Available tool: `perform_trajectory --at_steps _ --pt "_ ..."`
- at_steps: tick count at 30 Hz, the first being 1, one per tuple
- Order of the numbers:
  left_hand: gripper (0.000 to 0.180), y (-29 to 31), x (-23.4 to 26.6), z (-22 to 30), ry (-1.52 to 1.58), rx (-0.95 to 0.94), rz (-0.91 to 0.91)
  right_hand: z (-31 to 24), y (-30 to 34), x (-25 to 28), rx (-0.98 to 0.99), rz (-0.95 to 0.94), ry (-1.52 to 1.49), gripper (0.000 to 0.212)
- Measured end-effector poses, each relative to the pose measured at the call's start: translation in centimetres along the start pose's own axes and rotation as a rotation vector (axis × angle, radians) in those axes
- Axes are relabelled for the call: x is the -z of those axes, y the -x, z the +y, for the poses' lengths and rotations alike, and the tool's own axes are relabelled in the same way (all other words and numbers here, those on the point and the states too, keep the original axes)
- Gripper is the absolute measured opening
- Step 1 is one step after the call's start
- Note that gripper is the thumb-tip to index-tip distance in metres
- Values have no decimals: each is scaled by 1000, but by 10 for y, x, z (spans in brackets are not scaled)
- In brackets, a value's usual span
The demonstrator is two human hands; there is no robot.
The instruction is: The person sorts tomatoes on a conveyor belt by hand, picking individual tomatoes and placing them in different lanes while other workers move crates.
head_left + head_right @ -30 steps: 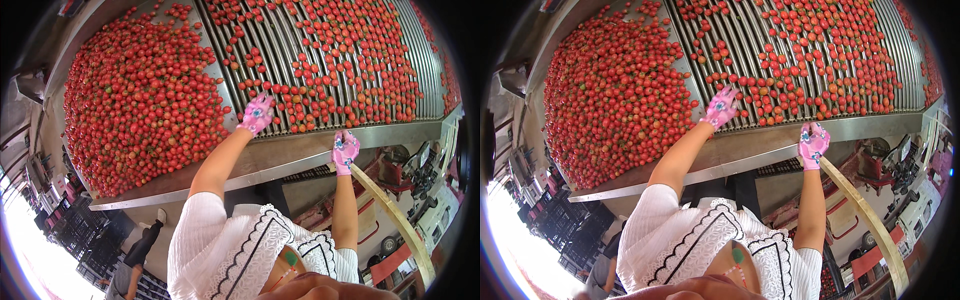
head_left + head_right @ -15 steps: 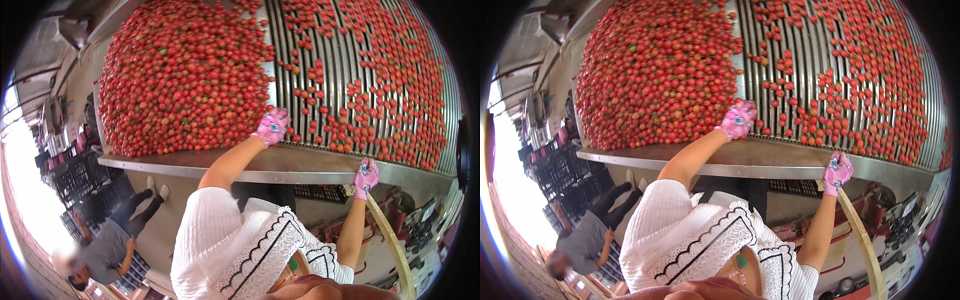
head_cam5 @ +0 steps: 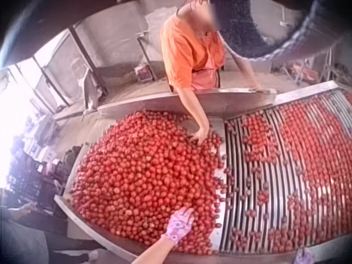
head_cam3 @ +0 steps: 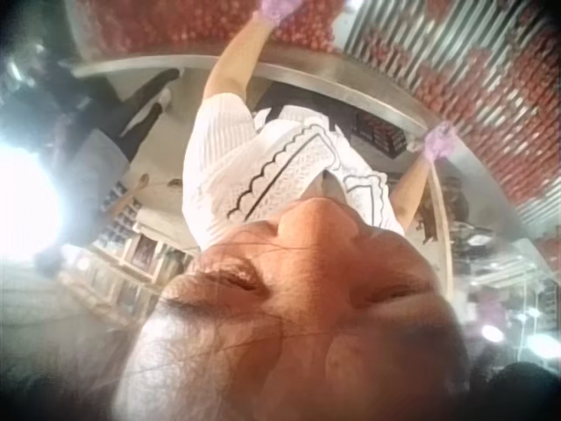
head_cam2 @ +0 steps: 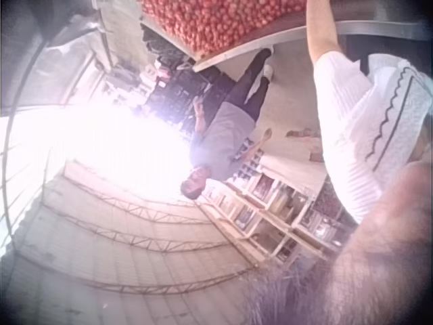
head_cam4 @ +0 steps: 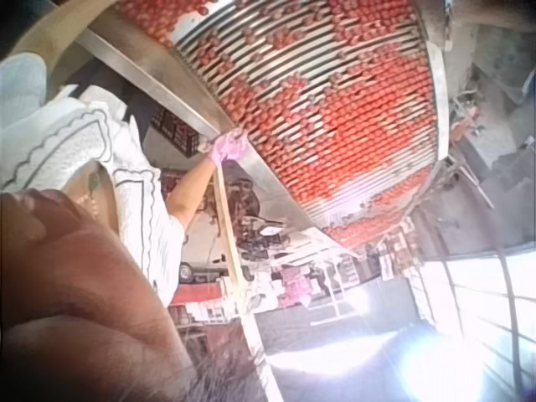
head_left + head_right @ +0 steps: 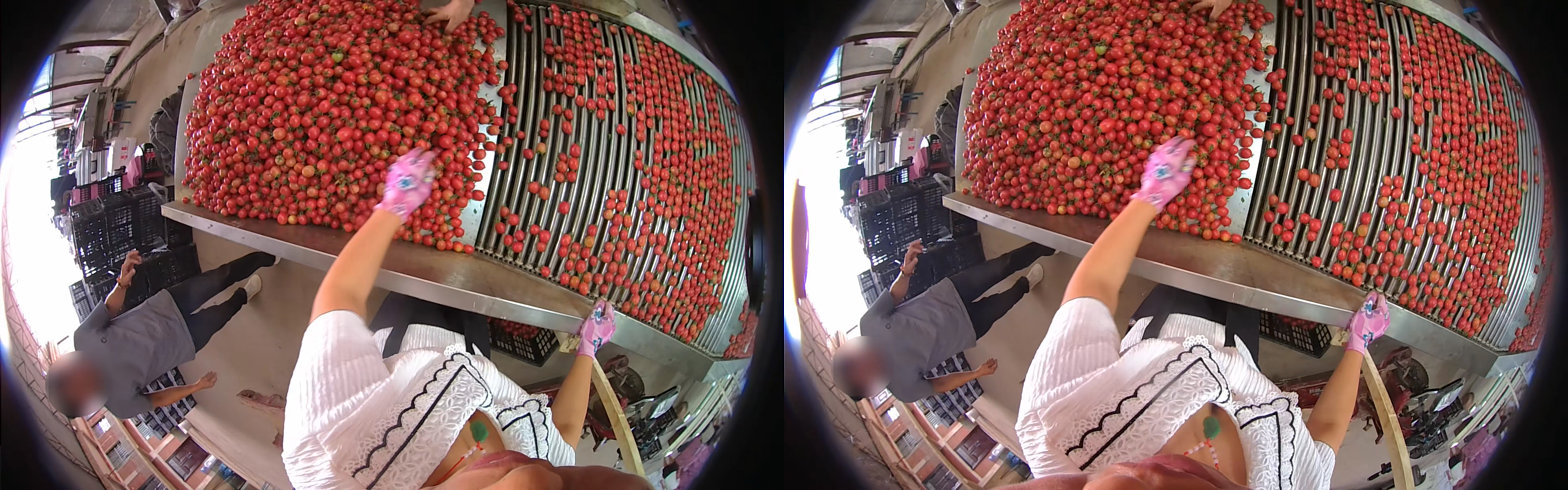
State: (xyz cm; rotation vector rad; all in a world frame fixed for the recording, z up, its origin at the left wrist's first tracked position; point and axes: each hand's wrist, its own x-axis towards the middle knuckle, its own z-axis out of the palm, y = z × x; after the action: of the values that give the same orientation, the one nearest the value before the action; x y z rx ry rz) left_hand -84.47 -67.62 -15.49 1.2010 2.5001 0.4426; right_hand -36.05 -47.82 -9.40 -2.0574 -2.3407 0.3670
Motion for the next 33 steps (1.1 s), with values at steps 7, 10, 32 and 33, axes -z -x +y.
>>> perform_trajectory --at_steps 7,10,32,33 --pt "41 -84 -59 37 -469 122 -371 5 6 -8 -33 6 -40 25" --pt "40 -81 -81 23 -401 97 -219 5 7 -14 -31 -4 -3 25" --pt "38 -64 26 -76 -128 567 -127 -14 4 -28 -127 -176 12 44" --pt "38 -73 16 -80 -201 524 -161 -7 6 -32 -86 -127 -14 45"
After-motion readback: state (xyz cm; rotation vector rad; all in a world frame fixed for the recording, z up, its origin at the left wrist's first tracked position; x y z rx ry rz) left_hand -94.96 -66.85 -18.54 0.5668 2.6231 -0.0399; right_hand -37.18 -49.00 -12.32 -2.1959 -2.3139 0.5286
